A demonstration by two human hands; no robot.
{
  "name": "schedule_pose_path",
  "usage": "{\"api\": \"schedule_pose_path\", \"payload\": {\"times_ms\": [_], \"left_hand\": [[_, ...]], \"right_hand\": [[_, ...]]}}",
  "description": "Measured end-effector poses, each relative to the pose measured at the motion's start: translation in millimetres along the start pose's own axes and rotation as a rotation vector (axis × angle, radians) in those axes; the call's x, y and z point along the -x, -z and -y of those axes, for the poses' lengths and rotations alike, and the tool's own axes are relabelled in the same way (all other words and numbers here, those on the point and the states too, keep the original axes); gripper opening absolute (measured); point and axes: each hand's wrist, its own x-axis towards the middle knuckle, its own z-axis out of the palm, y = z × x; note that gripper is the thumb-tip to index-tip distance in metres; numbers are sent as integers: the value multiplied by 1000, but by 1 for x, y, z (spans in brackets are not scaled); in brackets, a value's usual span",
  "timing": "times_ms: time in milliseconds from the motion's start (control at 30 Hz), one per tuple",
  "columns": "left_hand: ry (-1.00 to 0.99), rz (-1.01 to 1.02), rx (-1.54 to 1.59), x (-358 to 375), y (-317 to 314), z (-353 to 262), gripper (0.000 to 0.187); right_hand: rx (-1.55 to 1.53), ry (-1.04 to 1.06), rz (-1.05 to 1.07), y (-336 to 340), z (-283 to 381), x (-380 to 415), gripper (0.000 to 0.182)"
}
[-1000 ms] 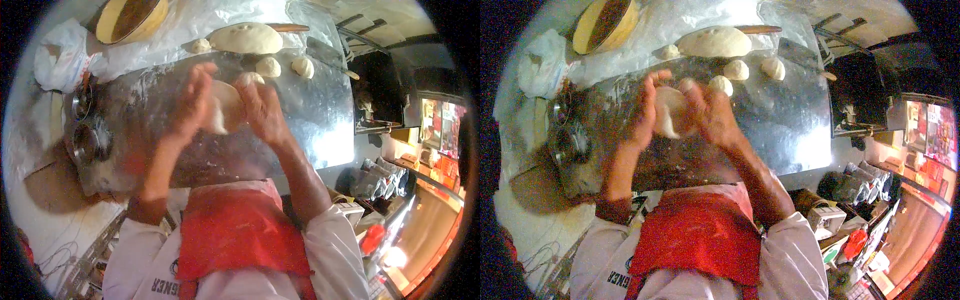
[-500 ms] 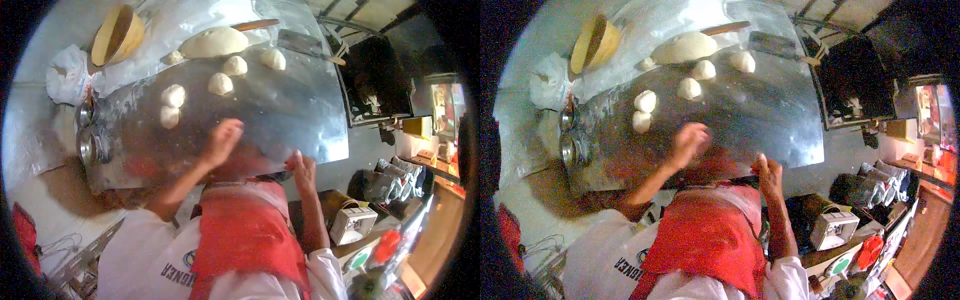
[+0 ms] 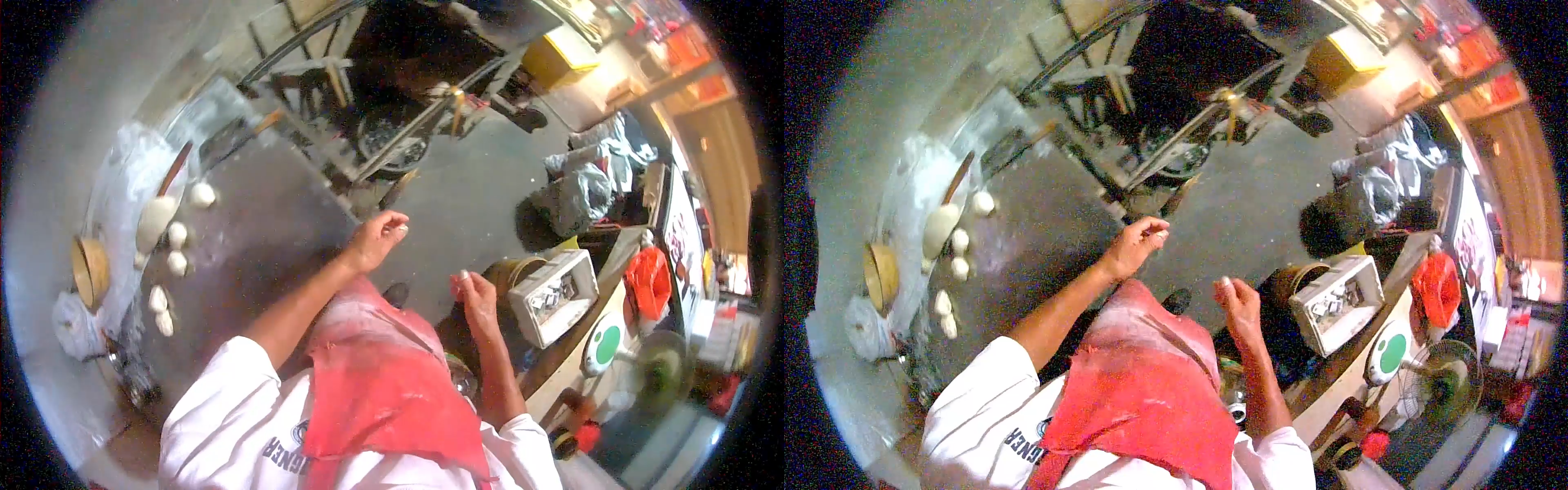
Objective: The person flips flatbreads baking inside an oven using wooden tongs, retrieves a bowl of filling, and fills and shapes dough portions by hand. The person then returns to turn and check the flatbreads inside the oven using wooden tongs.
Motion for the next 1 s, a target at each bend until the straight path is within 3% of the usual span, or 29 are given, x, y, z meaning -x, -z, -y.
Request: {"api": "schedule_pose_path", "payload": {"times_ms": [67, 133, 267, 300, 467, 567, 700, 733, 833, 900, 933, 1000], "left_hand": [[3, 32, -7, -43, -9, -9, 33], [-118, -16, -160, -87, -10, -5, 30], [-113, -15, -428, -175, 1, -34, 37], [-267, -48, -608, -209, 4, -26, 40], [-235, -61, -761, -328, 8, -37, 61], [-183, -100, -1016, -373, 2, -39, 73], [-176, 57, -1060, -408, 12, -30, 79], [-72, 78, -1089, -406, 6, -54, 74], [-35, 69, -1077, -413, 5, -74, 71], [-256, 79, -1031, -410, 2, -89, 57], [-228, 55, -1034, -415, 2, -89, 57], [-176, 141, -1209, -425, 0, -87, 40]], "right_hand": [[95, -51, -15, 19, 4, -5, 32], [-1, -41, -37, 30, -12, -13, 31], [48, -95, -52, 55, -8, -38, 34], [99, -108, -63, 67, 2, -49, 34], [128, -130, -240, 116, 54, -105, 37], [123, -106, -303, 137, 84, -137, 36], [146, -42, -329, 153, 103, -181, 34], [163, -66, -312, 158, 109, -190, 34], [159, -95, -227, 175, 120, -219, 35], [221, -120, -147, 190, 126, -242, 35], [230, -117, -112, 198, 130, -257, 35], [269, -81, -53, 213, 137, -286, 35]]}}
